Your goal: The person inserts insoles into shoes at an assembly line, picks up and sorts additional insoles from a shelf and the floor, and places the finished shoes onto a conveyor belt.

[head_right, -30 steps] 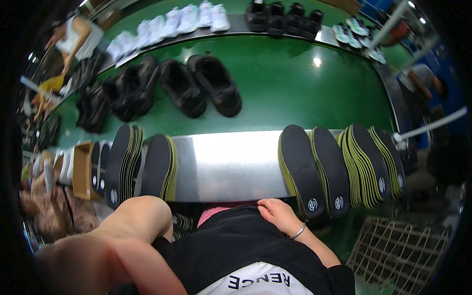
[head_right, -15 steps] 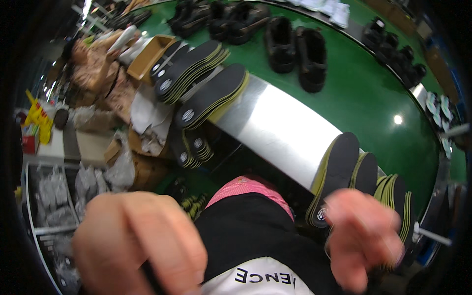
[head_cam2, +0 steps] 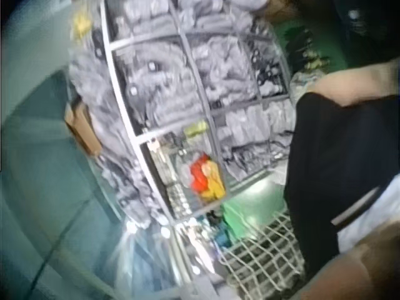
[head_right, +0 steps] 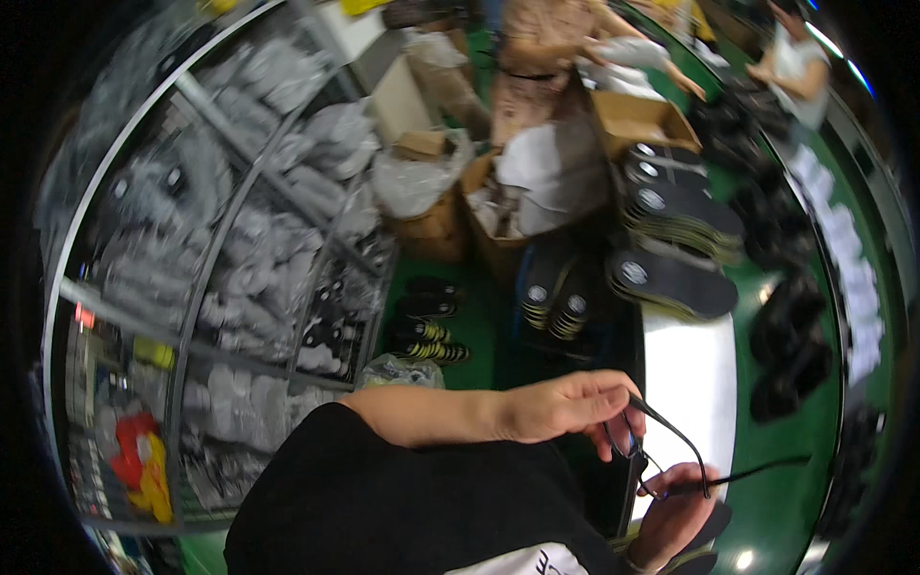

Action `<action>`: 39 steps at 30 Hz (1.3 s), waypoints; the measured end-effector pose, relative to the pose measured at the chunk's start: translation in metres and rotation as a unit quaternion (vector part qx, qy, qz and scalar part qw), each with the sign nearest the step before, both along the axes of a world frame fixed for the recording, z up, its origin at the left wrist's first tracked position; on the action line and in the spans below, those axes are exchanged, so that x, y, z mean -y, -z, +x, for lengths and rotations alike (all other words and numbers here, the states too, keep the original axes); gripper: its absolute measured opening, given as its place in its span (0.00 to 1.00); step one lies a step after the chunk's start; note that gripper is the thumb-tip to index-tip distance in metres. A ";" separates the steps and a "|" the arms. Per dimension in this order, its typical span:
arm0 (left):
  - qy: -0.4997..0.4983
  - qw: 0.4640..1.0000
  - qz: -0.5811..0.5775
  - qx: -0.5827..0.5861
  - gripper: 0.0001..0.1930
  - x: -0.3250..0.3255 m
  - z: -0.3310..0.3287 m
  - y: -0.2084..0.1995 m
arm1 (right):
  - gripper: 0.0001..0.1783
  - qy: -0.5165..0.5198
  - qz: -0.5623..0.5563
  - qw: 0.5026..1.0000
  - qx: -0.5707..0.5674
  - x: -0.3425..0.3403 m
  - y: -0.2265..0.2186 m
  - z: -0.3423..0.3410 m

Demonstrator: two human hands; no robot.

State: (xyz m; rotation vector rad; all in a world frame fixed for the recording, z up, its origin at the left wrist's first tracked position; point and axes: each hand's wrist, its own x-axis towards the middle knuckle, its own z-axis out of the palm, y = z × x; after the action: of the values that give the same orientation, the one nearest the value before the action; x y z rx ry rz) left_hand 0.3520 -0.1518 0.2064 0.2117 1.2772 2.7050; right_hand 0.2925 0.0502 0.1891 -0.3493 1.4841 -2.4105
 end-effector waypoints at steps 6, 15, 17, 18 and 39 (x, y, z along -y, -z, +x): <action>-0.107 0.989 0.028 0.102 0.14 0.043 0.063 0.032 | 0.19 -0.212 0.013 0.977 0.033 0.043 0.037 0.022; -0.142 0.914 -0.374 0.069 0.10 0.099 0.139 0.038 | 0.11 -0.351 0.283 0.892 0.019 0.117 0.024 0.046; -0.248 0.887 -0.387 0.033 0.11 0.093 0.151 0.065 | 0.12 -0.459 0.283 0.840 -0.056 0.135 0.025 0.040; -0.256 0.883 -0.388 0.062 0.10 0.090 0.158 0.066 | 0.12 -0.485 0.305 0.816 -0.074 0.145 0.023 0.041; -0.686 0.706 -0.164 0.069 0.11 0.050 0.263 0.054 | 0.11 -0.690 0.040 0.705 -0.162 0.261 0.006 0.101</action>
State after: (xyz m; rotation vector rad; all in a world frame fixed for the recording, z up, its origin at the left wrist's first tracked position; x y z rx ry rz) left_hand 0.6147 -0.2014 0.1525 -1.5737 2.4508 3.0934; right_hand 0.3935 -0.2110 0.1834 -1.3222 0.7796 -1.0423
